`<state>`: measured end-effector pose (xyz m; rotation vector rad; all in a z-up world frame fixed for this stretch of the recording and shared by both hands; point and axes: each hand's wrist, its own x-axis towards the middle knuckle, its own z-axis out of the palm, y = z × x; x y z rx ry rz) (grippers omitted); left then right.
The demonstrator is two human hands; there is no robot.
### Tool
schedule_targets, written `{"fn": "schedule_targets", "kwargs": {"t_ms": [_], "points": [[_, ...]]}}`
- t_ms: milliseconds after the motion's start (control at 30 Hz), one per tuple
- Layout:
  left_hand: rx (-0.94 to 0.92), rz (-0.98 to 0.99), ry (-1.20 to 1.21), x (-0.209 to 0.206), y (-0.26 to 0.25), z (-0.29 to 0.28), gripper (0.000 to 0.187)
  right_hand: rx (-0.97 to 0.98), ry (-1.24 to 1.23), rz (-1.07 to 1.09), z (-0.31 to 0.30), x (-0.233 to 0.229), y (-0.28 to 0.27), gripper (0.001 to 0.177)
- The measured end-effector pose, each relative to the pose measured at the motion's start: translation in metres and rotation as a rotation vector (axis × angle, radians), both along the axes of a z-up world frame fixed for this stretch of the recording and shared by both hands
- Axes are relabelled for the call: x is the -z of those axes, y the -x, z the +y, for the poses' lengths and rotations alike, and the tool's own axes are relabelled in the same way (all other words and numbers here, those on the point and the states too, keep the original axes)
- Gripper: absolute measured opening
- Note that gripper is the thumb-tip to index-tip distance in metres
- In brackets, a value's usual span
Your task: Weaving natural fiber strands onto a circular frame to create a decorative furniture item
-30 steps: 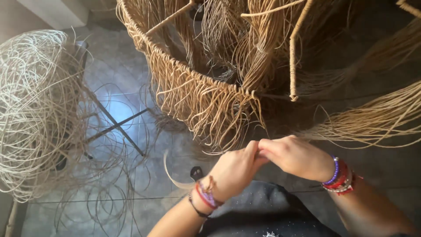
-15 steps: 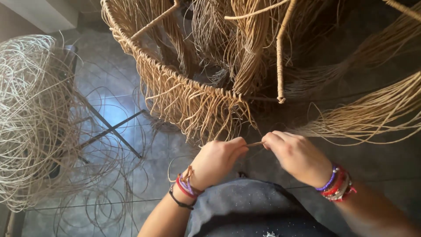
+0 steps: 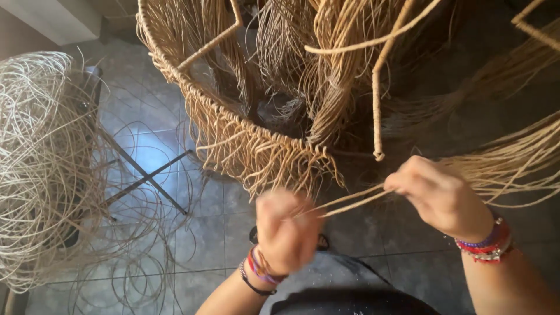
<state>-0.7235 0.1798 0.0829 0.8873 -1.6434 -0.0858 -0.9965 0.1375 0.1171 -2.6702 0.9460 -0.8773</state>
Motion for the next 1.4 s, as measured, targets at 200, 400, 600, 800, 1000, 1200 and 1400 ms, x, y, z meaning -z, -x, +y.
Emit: {"fn": "schedule_targets", "kwargs": {"t_ms": [200,400,600,800,1000,1200,1400], "points": [[0.261,-0.266,-0.098,0.007,0.037,-0.015,0.026,0.431,-0.037,-0.109,-0.023,-0.006,-0.053,0.029],[0.01,-0.403,-0.504,0.031,0.07,-0.04,0.075,0.669,0.165,0.333,-0.035,0.018,-0.074,0.005],[-0.095,-0.419,-0.552,0.055,0.078,-0.031,0.074,0.475,0.116,0.355,-0.025,0.016,-0.066,0.006],[-0.02,-0.334,-0.499,0.054,0.078,-0.03,0.082,0.428,-0.072,0.389,-0.034,-0.004,-0.067,0.015],[-0.17,-0.285,-0.494,0.097,0.074,-0.045,0.017,0.391,-0.09,-0.018,-0.007,0.015,-0.063,0.052],[0.268,0.242,-0.961,0.072,0.055,-0.006,0.013,0.277,-0.692,-0.645,0.026,0.064,-0.034,0.026],[0.586,-0.118,-0.411,-0.013,0.041,-0.009,0.011,-0.042,-0.689,-0.199,0.014,0.048,-0.012,0.032]]}}
